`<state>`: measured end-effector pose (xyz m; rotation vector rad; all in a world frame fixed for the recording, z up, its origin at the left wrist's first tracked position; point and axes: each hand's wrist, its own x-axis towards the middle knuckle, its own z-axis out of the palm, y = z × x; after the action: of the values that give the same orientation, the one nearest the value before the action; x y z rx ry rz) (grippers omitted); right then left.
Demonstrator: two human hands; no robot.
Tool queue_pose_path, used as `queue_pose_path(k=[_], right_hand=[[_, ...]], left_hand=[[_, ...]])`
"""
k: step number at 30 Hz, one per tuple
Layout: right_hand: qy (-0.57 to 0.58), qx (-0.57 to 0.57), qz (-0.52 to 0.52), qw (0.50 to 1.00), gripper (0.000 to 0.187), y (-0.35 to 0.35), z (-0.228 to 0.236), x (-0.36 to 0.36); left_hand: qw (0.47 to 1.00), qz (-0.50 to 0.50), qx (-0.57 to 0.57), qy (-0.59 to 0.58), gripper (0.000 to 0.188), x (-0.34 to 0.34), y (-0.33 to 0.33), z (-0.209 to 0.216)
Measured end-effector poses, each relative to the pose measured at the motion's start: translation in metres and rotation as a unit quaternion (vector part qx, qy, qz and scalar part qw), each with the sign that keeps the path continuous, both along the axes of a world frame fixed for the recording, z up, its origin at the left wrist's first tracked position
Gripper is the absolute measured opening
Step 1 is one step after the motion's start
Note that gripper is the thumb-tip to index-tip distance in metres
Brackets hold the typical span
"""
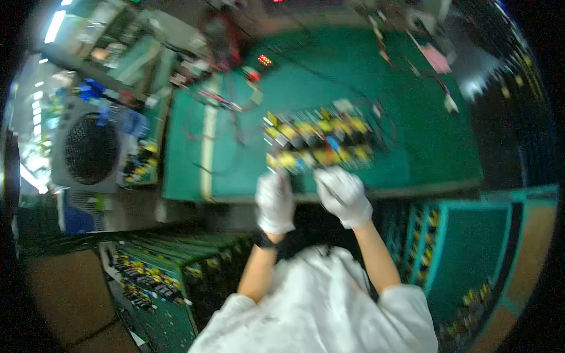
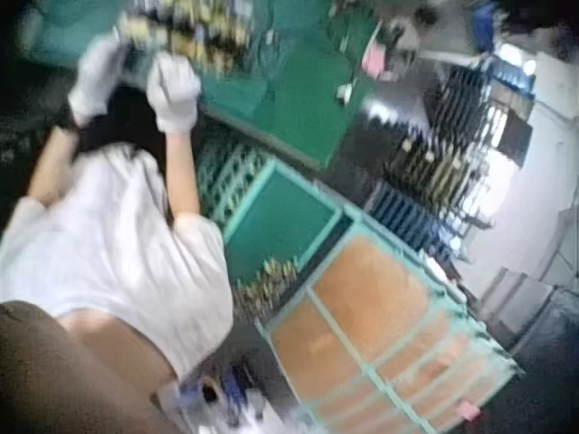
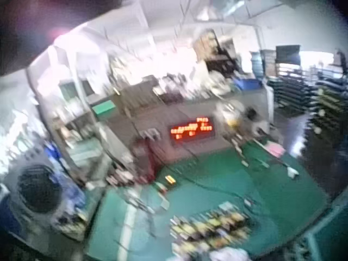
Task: The user is testing a printed circuit board using a multimeter.
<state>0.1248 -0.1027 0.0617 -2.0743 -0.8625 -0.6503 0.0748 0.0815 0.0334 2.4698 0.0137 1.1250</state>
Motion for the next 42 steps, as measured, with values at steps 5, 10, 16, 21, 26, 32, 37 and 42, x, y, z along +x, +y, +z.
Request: queue_pose_path(k=[5,10,16,21,26,32,37,42], right_hand=[[-0.003,-0.016,0.004,1.0,0.032,-0.015,-0.014,-0.008],[-0.008,0.004,0.024,1.0,0.026,-0.009,-0.004,-0.005],[0.011,-0.012,0.01,1.0,0.022,-0.008,-0.004,-0.002],[0.011,-0.012,0.01,1.0,0.022,-0.009,-0.003,-0.002],[0.008,-0.018,0.01,1.0,0.021,-0.01,-0.001,-0.005],[0.018,-0.014,0.011,1.0,0.021,-0.009,0.0,-0.002],[0.031,-0.005,0.013,0.999,0.019,-0.005,0.002,0.001],[0.03,-0.017,0.007,0.999,0.019,-0.004,0.003,0.002]], left_hand=[[0.997,-0.046,-0.054,0.002,0.037,-0.008,-0.011,-0.008],[0.997,-0.044,-0.068,-0.011,0.035,-0.009,-0.008,0.002],[0.995,-0.049,-0.087,-0.01,0.031,-0.002,-0.006,0.002],[0.995,-0.05,-0.089,-0.002,0.031,-0.004,-0.006,0.006],[0.995,-0.054,-0.087,-0.005,0.032,-0.006,-0.008,0.01],[0.995,-0.053,-0.086,0.023,0.031,-0.006,-0.008,0.02],[0.995,-0.057,-0.064,0.04,0.031,-0.003,-0.004,0.02],[0.995,-0.054,-0.062,0.049,0.031,0.0,-0.002,0.023]])
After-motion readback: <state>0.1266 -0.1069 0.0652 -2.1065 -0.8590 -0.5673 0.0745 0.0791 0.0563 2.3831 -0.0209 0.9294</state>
